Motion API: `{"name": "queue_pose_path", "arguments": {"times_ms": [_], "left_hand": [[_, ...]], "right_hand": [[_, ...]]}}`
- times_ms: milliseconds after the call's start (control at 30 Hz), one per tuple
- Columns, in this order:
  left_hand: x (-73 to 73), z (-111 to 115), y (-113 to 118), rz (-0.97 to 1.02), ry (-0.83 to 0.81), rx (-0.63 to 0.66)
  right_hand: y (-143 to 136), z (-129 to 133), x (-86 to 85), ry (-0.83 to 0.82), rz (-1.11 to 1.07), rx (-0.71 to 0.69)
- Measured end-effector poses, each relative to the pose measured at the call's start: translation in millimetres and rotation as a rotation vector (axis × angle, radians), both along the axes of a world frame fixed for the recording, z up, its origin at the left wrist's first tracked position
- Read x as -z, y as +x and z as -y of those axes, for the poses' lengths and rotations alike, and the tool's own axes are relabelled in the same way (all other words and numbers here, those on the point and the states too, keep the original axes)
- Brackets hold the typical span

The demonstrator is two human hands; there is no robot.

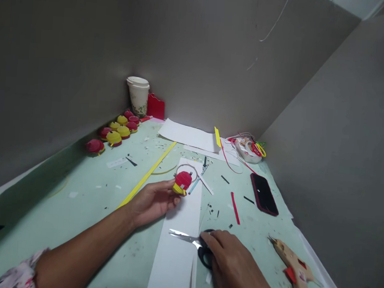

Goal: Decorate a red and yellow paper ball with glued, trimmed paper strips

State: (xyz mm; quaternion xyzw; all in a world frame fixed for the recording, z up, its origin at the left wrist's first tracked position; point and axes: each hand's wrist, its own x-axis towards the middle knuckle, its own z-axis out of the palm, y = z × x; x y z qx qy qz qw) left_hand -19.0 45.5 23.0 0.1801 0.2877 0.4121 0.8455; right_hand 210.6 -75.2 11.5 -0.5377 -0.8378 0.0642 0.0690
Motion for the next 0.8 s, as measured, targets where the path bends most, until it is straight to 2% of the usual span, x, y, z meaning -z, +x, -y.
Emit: {"name": "queue_pose_path", "arguments": {"times_ms": [100,333,467,633,800], "left_hand": [[-0.3,-0.4,-0.5,0.006,0.001,-0.001],[-1.4,-1.1,-1.4,0.003,0.017,0.006],[-1.0,-1.2,-2.2,0.005,0.022,0.030],[1.9,-1.4,-5.0,0.015,0.040,0.068],[8.7,-4.1,-6.4,0.067,0.085,0.083]], "right_hand": [[3.1,0.6,-4.9,-0.043,-0.035,-0.039],[1.3,4.2,-33.7,-0.269,-0.211,-0.014],[0.7,4.5,-37.5,-0.361,-0.355,-0.048],[5.1,3.2,-41.8,-0.347,-0.549,-0.121],[9.1,-6.9,-46.6,-0.238,-0.615,-0.045]]}}
